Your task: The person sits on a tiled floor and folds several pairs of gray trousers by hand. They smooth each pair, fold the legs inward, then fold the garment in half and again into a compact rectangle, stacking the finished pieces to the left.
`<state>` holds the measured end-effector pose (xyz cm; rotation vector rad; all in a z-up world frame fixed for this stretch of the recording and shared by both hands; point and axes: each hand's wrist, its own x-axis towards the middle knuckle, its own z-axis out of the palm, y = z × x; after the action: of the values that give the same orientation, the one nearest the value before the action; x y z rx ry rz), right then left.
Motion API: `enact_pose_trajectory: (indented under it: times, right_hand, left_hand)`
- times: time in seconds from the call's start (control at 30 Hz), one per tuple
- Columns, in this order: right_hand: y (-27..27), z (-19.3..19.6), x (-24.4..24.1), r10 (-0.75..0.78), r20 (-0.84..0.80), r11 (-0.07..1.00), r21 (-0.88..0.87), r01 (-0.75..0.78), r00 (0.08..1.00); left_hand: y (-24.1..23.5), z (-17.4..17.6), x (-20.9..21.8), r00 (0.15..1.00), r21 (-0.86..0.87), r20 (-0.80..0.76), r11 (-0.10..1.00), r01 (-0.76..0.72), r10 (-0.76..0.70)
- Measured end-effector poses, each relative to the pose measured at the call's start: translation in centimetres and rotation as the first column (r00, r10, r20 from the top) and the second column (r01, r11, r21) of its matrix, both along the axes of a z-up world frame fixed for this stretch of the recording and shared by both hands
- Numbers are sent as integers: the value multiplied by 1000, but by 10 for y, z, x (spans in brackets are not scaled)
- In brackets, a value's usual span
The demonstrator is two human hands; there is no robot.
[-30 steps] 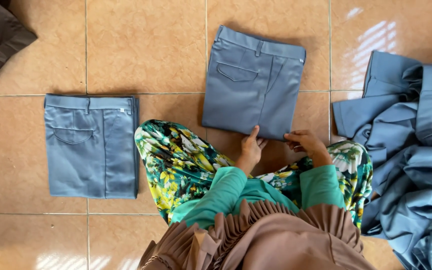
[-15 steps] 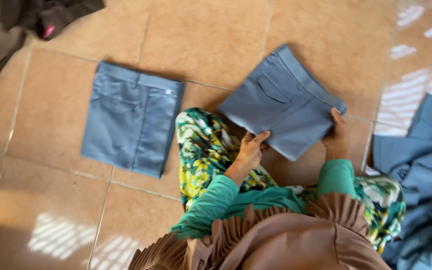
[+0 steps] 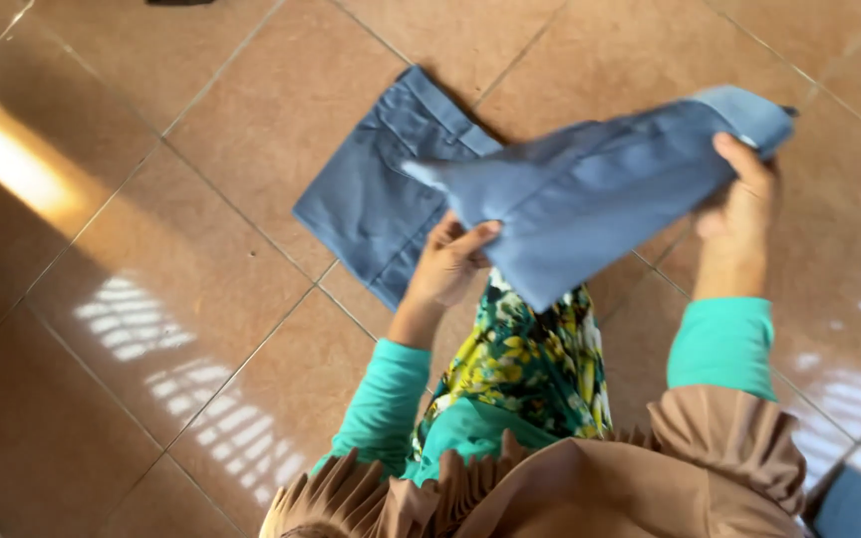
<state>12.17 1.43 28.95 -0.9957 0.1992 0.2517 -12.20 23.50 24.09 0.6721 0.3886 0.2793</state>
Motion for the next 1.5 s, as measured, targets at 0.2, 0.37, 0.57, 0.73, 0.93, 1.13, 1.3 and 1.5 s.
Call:
enact_pose_trajectory:
  times: [0.2,0.37,0.57,0.73,0.93,1.13,1.3,1.5]
  right_hand:
    - [157,-115,-8,313,-195,925,-161,-345,929]
    - [164,-242,-45,359,-451,852,-199,-484,817]
    - [171,-181,-54,377,-421,803,-296,-517,825]
    - [165,-202,-44,332,-362,768,-433,-473,871]
    - [152,-235,-27,484,33,280,-952,-119,875]
    - [188,-164,-56,821,209,-46,-903,427,531]
    - [201,-190,-61,961,35,-55,-947,315,275]
    - [199,-222,-52,942,-137,-207,-956,209,307]
  left_hand:
    - [100,-43,-79,882,201,-344,943,-267,323]
    - [115,-231,-133,766,127,-538,932,-339,352]
    - [106,-259,-138,719,148,-582,919,-365,379]
    - [99,-244,-131,694,223,-585,906,-360,420]
    - [82,-233,-119,428,772,-578,636,11,695]
    - [54,-135,-6,433,798,-344,16,603,833]
    - [36,-163,90,566,777,-420,-41,628,709]
    - [37,-183,101,484,684,-524,7,730,701]
